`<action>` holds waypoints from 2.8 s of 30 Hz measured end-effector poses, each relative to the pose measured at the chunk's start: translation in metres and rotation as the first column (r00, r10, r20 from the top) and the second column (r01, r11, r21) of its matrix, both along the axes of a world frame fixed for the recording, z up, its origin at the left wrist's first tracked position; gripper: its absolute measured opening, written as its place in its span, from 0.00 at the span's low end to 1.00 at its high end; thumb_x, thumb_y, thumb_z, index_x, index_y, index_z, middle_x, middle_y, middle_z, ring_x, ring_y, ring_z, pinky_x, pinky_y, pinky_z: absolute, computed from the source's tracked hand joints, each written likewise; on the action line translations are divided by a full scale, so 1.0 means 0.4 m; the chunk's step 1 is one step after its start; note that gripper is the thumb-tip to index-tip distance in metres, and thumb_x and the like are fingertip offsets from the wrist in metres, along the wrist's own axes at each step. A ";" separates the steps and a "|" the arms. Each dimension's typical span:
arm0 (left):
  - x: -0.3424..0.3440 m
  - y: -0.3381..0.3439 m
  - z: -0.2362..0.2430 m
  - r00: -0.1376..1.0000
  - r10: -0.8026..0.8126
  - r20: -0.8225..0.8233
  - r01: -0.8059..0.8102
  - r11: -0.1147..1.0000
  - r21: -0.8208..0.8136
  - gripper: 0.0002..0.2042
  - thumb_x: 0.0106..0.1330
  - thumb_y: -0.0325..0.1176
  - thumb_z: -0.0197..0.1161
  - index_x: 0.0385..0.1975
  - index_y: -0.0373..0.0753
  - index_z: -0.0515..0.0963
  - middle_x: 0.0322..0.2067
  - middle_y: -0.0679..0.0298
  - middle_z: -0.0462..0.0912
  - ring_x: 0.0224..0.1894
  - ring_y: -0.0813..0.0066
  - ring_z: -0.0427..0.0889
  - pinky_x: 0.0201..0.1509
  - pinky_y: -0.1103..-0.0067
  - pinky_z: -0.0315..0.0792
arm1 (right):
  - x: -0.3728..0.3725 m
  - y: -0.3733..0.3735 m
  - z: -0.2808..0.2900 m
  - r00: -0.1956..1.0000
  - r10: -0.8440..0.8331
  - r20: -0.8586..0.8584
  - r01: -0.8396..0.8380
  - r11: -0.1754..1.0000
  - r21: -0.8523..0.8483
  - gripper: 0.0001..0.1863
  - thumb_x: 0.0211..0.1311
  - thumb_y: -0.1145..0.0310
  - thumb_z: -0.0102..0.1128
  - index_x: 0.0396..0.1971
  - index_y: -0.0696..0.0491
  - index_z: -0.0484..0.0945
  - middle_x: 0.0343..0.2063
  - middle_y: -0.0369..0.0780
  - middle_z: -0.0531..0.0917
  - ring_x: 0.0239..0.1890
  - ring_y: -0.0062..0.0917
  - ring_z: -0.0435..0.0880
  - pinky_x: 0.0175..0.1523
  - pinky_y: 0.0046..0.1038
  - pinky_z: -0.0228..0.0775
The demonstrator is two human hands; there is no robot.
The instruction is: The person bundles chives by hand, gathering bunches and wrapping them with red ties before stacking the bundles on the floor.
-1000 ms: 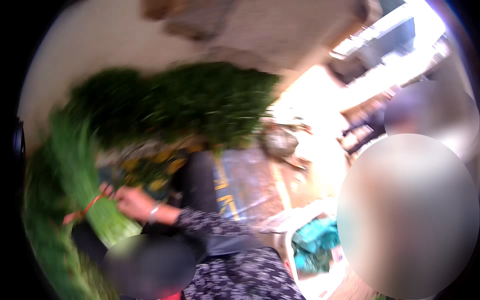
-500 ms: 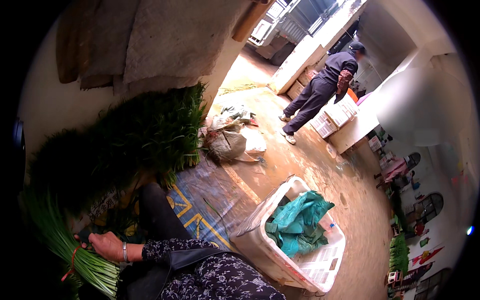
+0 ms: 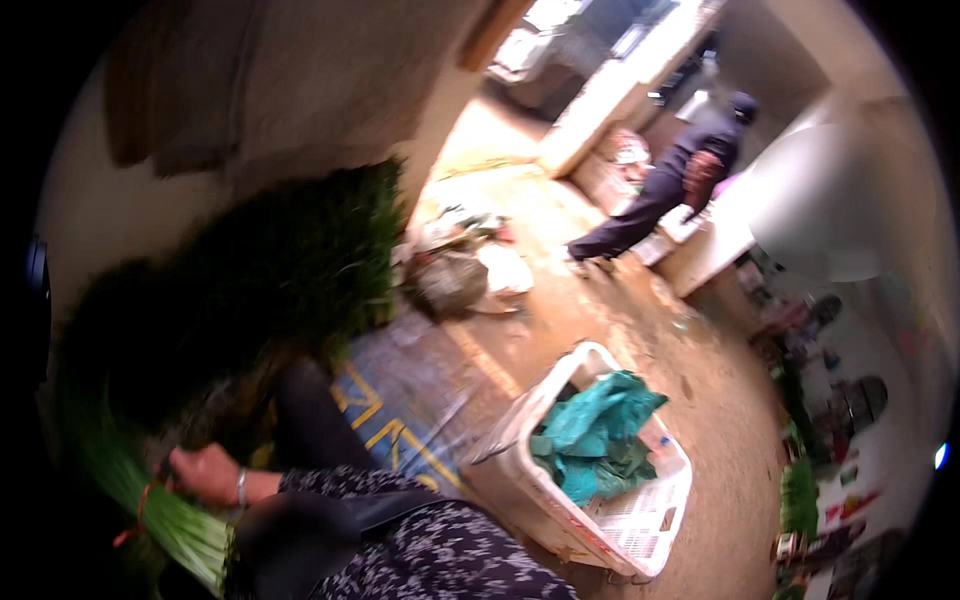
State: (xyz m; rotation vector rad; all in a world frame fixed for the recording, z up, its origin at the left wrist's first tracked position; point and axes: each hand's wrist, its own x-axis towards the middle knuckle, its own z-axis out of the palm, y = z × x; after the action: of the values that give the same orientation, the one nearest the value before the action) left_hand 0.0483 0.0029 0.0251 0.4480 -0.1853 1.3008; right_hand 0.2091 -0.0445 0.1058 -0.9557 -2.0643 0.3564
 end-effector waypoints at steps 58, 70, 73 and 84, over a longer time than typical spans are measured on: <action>-0.016 -0.377 0.135 0.519 0.628 -0.580 -0.848 0.463 -0.258 0.25 0.60 0.43 0.65 0.54 0.35 0.73 0.48 0.59 0.81 0.50 0.67 0.80 0.59 0.70 0.73 | -0.056 0.081 0.166 0.781 0.444 -0.439 -0.585 0.273 -0.764 0.27 0.68 0.55 0.56 0.55 0.62 0.74 0.48 0.43 0.81 0.49 0.24 0.77 0.56 0.27 0.68; -0.131 -0.408 0.197 0.285 0.623 -0.728 -0.932 0.359 -0.057 0.24 0.58 0.41 0.63 0.52 0.32 0.74 0.47 0.59 0.82 0.48 0.67 0.81 0.57 0.72 0.74 | -0.174 0.001 0.114 0.708 0.423 -0.566 -0.698 0.546 -0.465 0.05 0.64 0.75 0.61 0.36 0.59 0.81 0.33 0.35 0.84 0.37 0.18 0.80 0.45 0.20 0.72; -0.245 -0.419 0.318 0.306 0.494 -0.814 -0.818 0.573 0.040 0.28 0.58 0.44 0.63 0.54 0.31 0.73 0.46 0.57 0.82 0.47 0.67 0.83 0.57 0.72 0.74 | -0.193 -0.038 0.184 0.684 0.637 -0.357 -0.717 0.678 -0.162 0.04 0.60 0.78 0.63 0.35 0.58 0.81 0.33 0.40 0.84 0.39 0.27 0.83 0.43 0.24 0.76; -0.385 -0.482 0.286 0.398 -0.302 -0.866 -0.279 0.859 -0.428 0.13 0.63 0.39 0.59 0.30 0.34 0.82 0.24 0.62 0.83 0.29 0.75 0.82 0.37 0.80 0.75 | -0.263 -0.181 0.111 0.563 0.436 -0.702 -0.801 0.078 -0.594 0.07 0.71 0.73 0.53 0.39 0.58 0.79 0.30 0.33 0.82 0.24 0.12 0.80 0.26 0.14 0.65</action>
State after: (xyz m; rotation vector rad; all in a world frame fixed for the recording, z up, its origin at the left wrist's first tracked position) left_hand -0.1057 -0.1900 0.1394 0.6384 1.1327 0.8393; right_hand 0.1041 -0.1169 0.1502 -0.2932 -1.7103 2.1864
